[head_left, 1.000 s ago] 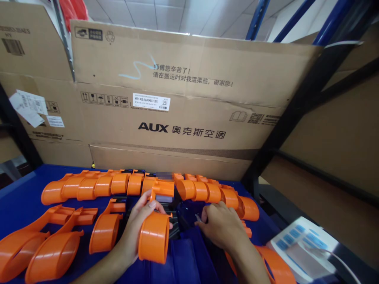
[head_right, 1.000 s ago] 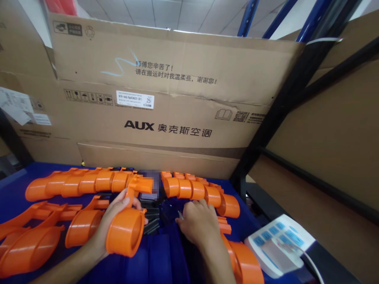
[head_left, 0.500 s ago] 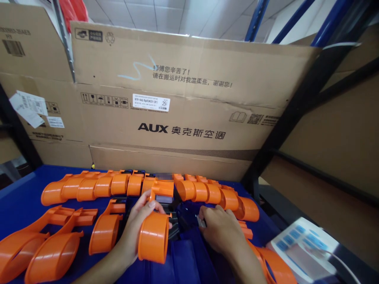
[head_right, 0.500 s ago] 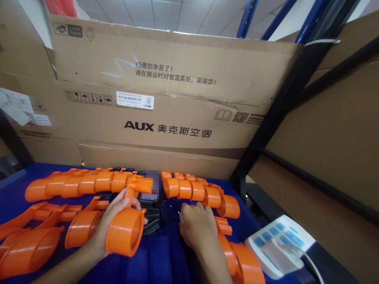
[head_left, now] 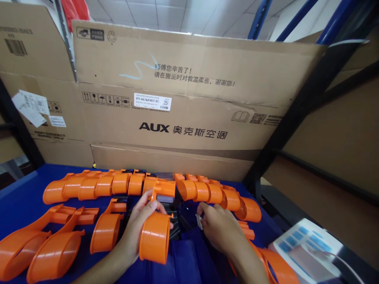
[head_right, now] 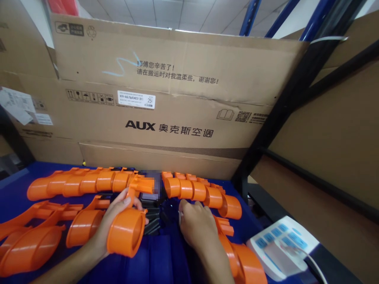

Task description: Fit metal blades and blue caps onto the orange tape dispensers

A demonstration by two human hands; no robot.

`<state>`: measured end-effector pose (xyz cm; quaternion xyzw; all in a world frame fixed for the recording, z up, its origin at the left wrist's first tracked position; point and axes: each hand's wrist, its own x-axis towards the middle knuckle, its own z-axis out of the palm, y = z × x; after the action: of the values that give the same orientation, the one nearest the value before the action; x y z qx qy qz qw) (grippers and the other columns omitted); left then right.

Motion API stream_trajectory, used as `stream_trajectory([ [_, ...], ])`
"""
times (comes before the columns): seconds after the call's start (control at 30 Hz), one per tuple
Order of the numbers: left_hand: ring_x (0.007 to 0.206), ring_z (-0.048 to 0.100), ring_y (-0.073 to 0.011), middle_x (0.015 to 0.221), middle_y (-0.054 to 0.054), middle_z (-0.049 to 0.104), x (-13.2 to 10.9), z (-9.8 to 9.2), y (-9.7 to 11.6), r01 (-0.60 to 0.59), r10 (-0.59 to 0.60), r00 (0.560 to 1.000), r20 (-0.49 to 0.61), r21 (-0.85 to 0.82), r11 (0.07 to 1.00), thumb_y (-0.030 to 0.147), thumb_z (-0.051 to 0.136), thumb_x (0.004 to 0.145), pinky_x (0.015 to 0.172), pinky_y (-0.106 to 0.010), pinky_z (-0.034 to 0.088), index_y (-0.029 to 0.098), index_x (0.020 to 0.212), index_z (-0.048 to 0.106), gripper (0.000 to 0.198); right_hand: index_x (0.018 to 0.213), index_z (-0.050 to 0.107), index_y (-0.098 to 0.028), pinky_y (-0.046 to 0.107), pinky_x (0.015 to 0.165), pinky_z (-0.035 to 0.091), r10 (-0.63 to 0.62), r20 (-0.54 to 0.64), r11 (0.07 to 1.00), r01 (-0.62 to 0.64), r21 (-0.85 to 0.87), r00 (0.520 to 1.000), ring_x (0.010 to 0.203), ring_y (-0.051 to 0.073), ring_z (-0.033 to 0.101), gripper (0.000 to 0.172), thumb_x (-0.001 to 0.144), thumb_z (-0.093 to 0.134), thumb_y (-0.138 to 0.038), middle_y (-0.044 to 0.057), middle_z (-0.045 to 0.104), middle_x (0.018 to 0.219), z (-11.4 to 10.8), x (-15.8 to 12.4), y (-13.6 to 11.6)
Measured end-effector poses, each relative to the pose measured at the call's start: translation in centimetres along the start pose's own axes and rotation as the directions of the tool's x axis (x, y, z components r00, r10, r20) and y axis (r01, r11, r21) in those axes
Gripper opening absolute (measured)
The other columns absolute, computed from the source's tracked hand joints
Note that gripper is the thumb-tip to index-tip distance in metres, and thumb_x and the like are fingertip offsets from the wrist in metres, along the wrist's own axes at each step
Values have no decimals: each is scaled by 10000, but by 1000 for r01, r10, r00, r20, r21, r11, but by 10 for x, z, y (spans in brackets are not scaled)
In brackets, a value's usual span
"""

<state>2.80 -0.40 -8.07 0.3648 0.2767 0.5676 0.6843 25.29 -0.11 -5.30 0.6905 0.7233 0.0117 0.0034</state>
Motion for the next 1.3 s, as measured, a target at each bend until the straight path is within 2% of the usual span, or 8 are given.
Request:
stream_trajectory([
  [0.13, 632, 748, -221, 792, 10, 668, -1, -2, -3, 10, -10, 1000, -4, -3, 1000, 373, 672, 892, 543, -272, 561, 223, 1063, 524, 271, 1076, 697, -219, 331, 703, 374, -2, -12, 1000, 2, 25, 1000, 890, 269, 687, 265, 929, 485, -161, 115, 744, 984, 0, 1, 2],
  [0.27, 633, 747, -215, 785, 11, 668, 0, -2, -2, 7, -7, 1000, 17, -18, 1000, 354, 664, 900, 549, -269, 561, 226, 1073, 524, 257, 1067, 696, -196, 363, 721, 379, 32, 41, 999, -30, -33, 999, 887, 316, 692, 220, 884, 573, -209, 137, 742, 931, -2, 0, 3],
  [0.53, 656, 752, -225, 800, 5, 674, -5, -1, -1, 8, -8, 1000, 13, -17, 1000, 360, 672, 893, 542, -267, 559, 227, 1093, 520, 284, 1024, 719, -208, 397, 786, 417, -50, 110, 999, 52, -15, 993, 981, 335, 676, 248, 810, 608, -153, 122, 765, 980, 0, -3, -1],
  [0.73, 641, 752, -225, 789, 4, 681, -2, -2, -2, 4, -3, 1000, 19, -20, 1000, 381, 692, 877, 538, -266, 559, 224, 1096, 515, 322, 1262, 653, -152, 414, 895, 432, -48, 121, 999, 48, 2, 991, 1117, 345, 637, 446, 819, 659, -198, 165, 735, 1161, 3, 0, 3],
  [0.83, 649, 756, -227, 791, 3, 688, -2, -1, 0, 7, -7, 1000, 17, -26, 1000, 377, 699, 873, 539, -264, 559, 226, 1108, 512, 337, 1236, 665, -167, 409, 884, 429, -53, 112, 999, 53, 8, 992, 1096, 335, 642, 404, 834, 653, -199, 151, 744, 1125, 2, -1, 1],
  [1.0, 658, 760, -230, 784, 3, 692, -3, 2, 1, 15, -15, 1000, 5, -29, 999, 364, 698, 876, 536, -263, 558, 225, 1105, 514, 325, 1072, 695, -192, 392, 809, 425, -41, 88, 999, 40, 10, 995, 997, 321, 658, 236, 842, 638, -192, 129, 752, 1027, 0, -2, -1],
  [1.3, 655, 752, -222, 787, -1, 686, -4, 2, 3, 15, -15, 1000, 12, -29, 999, 373, 704, 870, 542, -262, 555, 220, 1124, 511, 354, 900, 691, -189, 384, 807, 427, -24, 70, 1000, 24, 4, 997, 957, 304, 653, 84, 836, 641, -207, 127, 746, 955, 2, 0, -3],
])
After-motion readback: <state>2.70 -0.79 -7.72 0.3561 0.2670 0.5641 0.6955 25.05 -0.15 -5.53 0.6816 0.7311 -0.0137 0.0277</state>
